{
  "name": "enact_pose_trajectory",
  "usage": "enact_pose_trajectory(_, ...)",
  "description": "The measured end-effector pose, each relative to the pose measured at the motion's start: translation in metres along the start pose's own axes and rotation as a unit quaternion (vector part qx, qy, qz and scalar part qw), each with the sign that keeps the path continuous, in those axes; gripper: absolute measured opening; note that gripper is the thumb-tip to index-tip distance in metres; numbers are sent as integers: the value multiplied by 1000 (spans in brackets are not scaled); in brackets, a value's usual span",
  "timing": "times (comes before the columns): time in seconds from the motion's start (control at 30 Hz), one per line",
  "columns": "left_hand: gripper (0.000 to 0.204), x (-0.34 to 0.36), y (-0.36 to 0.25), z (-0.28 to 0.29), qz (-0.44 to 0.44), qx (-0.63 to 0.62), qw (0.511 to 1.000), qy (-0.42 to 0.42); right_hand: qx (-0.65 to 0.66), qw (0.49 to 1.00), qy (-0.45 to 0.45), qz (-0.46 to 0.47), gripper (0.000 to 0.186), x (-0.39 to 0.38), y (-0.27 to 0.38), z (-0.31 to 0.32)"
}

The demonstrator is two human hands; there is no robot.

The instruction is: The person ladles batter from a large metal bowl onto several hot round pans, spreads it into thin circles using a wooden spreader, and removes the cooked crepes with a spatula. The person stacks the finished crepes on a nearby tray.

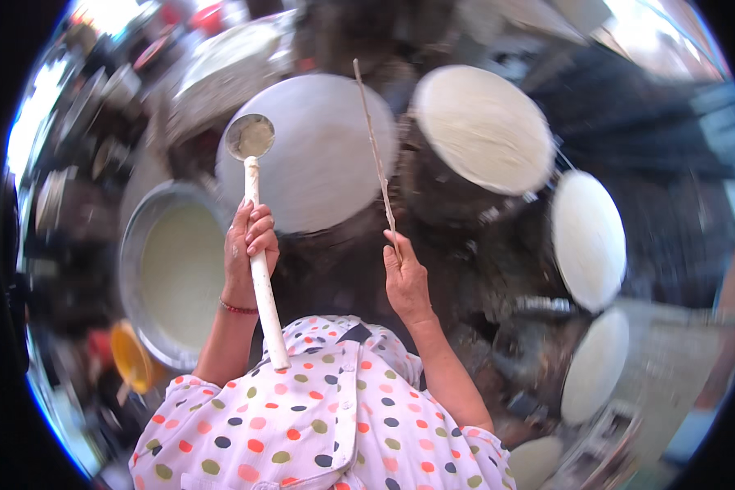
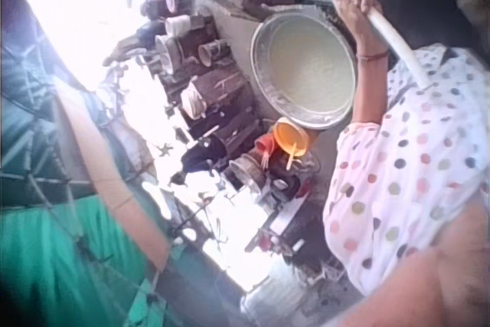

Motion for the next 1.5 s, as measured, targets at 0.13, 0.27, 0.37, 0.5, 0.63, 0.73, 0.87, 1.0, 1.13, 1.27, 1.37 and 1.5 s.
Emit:
enact_pose_trajectory(0.13, 14, -61, -68, 63, -205, 2, 976, -77, -65, 970, 231, 50, 27, 7, 44, -77)
enact_pose_trajectory(0.27, 14, -115, -106, 148, -299, 14, 924, -238, -157, 872, 431, 169, 27, 20, 39, -164)
enact_pose_trajectory(0.37, 13, -148, -116, 220, -292, 53, 896, -330, -279, 776, 515, 234, 28, 22, 22, -229)
enact_pose_trajectory(0.5, 19, -184, -136, 272, -272, 95, 876, -388, -356, 680, 559, 312, 34, 21, 53, -290)
enact_pose_trajectory(0.63, 21, -182, -154, 295, -230, 152, 863, -424, -441, 600, 586, 320, 28, 14, 28, -340)
enact_pose_trajectory(0.73, 37, -178, -161, 315, -193, 167, 863, -437, -357, 690, 599, 194, 27, 1, 14, -338)
enact_pose_trajectory(0.87, 48, -172, -169, 337, -129, 212, 843, -477, -390, 676, 624, 43, 31, -14, 14, -333)
enact_pose_trajectory(1.0, 50, -159, -161, 355, -77, 222, 839, -491, -370, 675, 638, -23, 34, -25, 9, -334)
enact_pose_trajectory(1.13, 14, -110, -116, 364, -118, -12, 902, -415, -387, 665, 635, -69, 35, -40, 19, -329)
enact_pose_trajectory(1.27, 15, -125, -120, 319, -106, -326, 912, -225, -298, 702, 632, -135, 37, -20, 37, -294)
enact_pose_trajectory(1.37, 18, -132, -143, 265, -160, -337, 917, -141, -210, 744, 614, -159, 37, -17, 59, -281)
enact_pose_trajectory(1.5, 22, -144, -183, 200, -194, -340, 920, 3, -100, 789, 597, -106, 36, -11, 90, -280)
Point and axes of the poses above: each hand's wrist, its own x-axis towards the middle knuckle, its own z-axis out of the back of the hand, y = z × x, the point moved 3 cm from there along x, towards the middle knuckle
